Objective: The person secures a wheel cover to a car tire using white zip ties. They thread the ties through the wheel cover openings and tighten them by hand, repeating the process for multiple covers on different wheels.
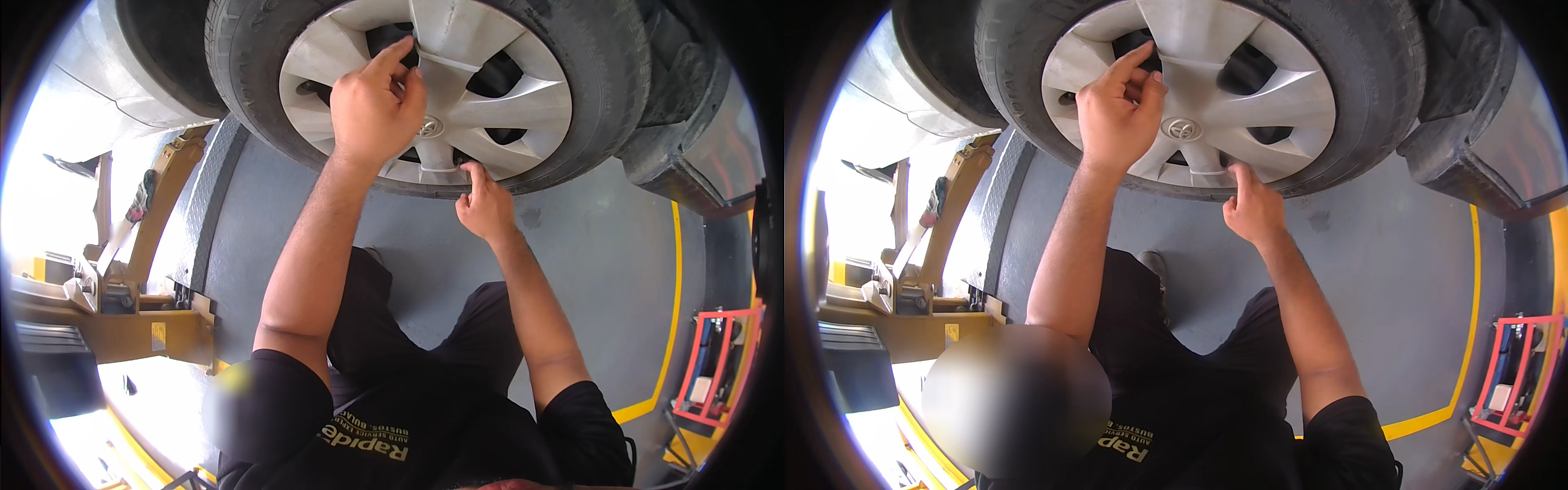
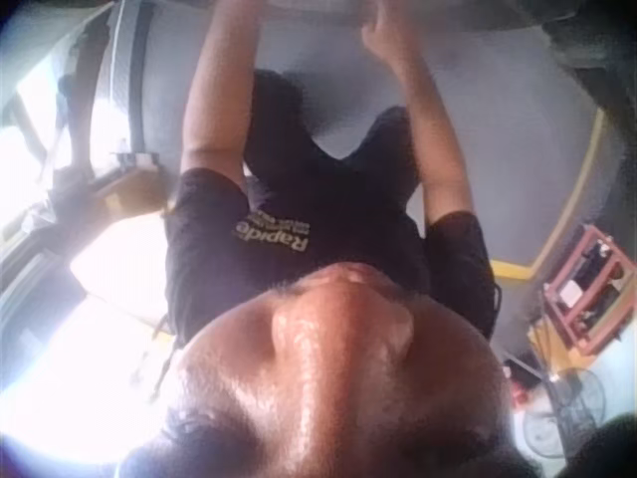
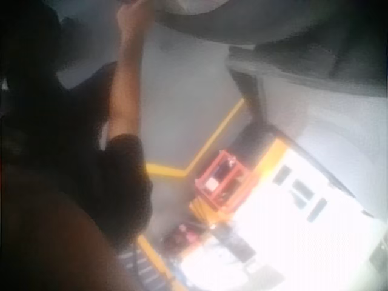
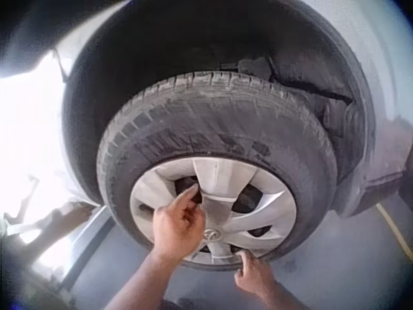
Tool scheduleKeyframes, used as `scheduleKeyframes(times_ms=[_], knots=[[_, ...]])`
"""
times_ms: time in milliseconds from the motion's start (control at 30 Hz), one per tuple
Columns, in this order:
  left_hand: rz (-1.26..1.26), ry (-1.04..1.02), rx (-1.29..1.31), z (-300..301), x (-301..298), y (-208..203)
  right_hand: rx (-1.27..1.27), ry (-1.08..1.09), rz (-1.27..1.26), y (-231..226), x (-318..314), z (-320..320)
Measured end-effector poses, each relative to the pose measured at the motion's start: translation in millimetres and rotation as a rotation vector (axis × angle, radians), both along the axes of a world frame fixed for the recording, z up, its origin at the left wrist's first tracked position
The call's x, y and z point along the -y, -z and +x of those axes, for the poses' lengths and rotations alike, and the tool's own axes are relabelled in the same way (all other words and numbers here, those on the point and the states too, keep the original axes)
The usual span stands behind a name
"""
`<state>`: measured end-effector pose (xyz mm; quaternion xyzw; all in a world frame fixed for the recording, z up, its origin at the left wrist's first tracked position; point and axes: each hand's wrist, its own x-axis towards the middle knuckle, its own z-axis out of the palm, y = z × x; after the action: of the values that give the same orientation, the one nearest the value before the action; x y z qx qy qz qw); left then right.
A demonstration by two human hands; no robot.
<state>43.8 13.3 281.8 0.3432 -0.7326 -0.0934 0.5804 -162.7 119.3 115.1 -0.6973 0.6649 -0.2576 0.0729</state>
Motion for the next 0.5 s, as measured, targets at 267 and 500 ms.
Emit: scheduleKeyframes(times_ms=[267, 500], knots=[[0.064, -0.005, 0.04, -3, -7, -14, 0.008, -0.087, -0.143, -34, -31, 2], [-0.372, -0.546, 0.026, 48, 10, -33, 0.29, -0.059, -0.252, -114, -42, 9]])
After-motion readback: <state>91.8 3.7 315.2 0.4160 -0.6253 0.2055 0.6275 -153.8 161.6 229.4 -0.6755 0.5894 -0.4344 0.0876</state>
